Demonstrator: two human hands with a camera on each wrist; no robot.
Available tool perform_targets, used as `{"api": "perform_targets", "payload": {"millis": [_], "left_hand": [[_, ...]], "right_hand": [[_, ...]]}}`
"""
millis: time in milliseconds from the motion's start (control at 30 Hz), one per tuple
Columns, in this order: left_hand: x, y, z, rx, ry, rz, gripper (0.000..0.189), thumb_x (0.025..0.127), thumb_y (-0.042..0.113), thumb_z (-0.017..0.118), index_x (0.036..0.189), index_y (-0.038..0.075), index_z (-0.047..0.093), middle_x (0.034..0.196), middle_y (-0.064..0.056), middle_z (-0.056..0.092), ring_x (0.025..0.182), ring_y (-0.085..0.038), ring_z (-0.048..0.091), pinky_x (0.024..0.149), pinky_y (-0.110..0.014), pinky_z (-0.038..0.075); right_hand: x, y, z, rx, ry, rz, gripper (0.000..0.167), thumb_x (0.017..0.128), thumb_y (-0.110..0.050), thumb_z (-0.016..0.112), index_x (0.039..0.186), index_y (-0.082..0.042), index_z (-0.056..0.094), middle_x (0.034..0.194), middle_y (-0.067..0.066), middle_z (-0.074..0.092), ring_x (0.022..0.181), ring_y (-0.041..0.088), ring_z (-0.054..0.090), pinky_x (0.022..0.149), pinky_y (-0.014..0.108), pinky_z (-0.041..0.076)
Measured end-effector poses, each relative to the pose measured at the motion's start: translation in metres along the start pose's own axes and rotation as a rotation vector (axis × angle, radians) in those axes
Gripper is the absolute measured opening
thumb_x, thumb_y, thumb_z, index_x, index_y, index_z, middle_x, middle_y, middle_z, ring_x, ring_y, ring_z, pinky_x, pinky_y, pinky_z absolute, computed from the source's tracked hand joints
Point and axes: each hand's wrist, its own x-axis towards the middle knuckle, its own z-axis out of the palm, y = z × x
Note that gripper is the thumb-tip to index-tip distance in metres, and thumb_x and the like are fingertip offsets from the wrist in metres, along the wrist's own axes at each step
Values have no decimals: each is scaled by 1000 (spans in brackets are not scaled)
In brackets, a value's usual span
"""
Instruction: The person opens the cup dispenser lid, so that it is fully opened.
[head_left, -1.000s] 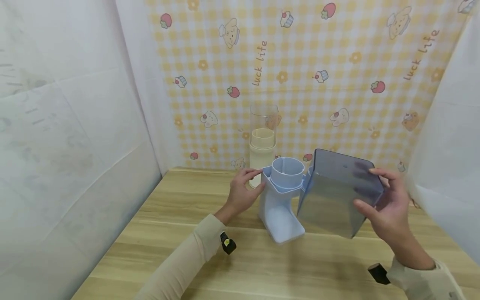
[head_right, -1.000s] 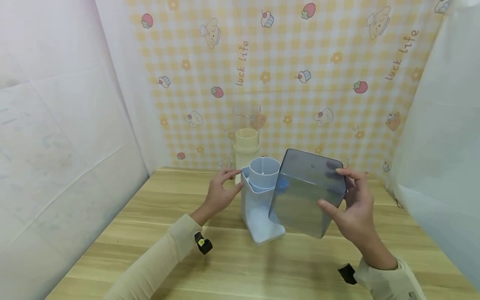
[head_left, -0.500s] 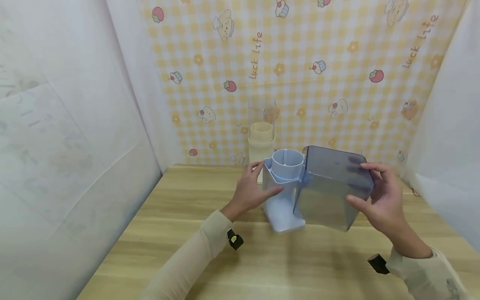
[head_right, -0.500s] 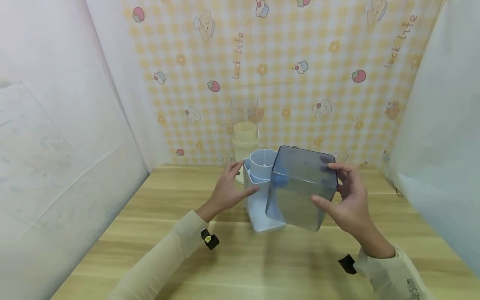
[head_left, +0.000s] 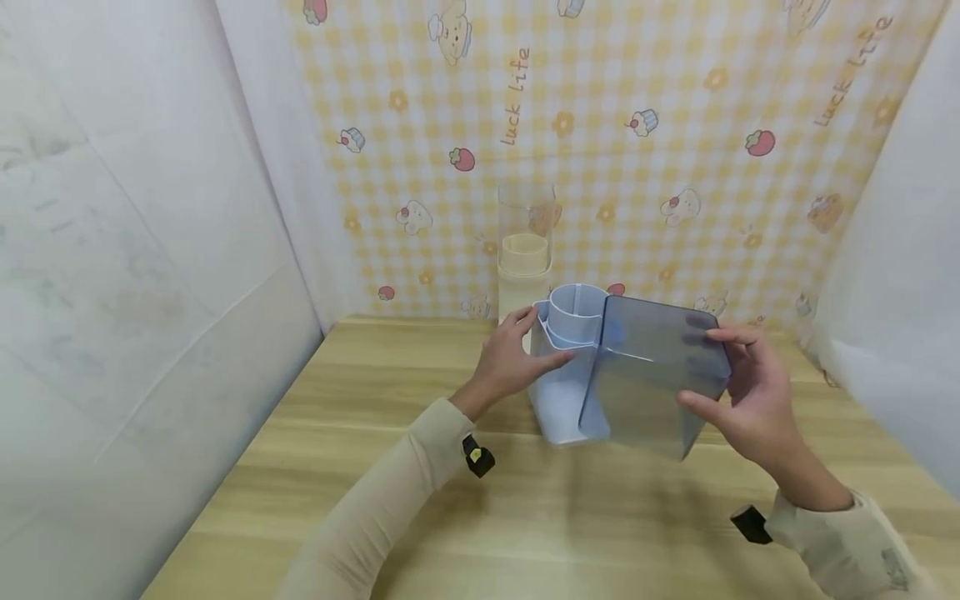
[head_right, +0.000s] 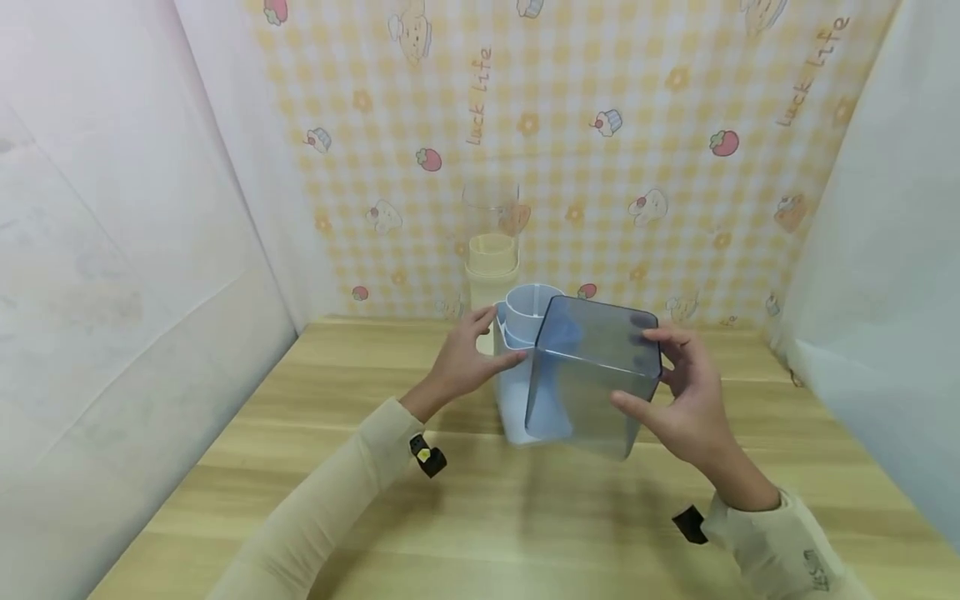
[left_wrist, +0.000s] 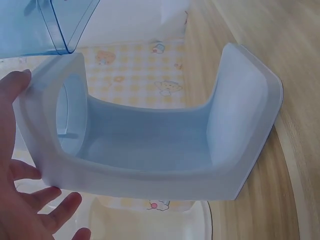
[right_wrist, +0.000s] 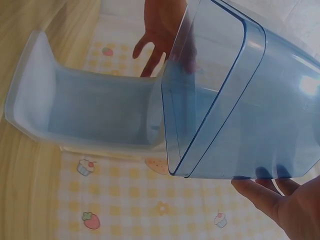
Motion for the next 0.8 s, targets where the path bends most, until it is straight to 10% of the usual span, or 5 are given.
{"api": "perform_targets", "payload": {"millis": [800], "left_hand": [[14, 0, 2, -87, -79, 49, 79, 88, 50, 71, 148, 6, 44, 154, -7, 40, 142, -23, 37, 113, -40, 33]], "right_hand": [[-24, 19, -2, -87, -65, 116, 69, 57, 36, 68, 119, 20, 43, 133, 10, 51, 116, 14, 56, 84, 18, 51]]}}
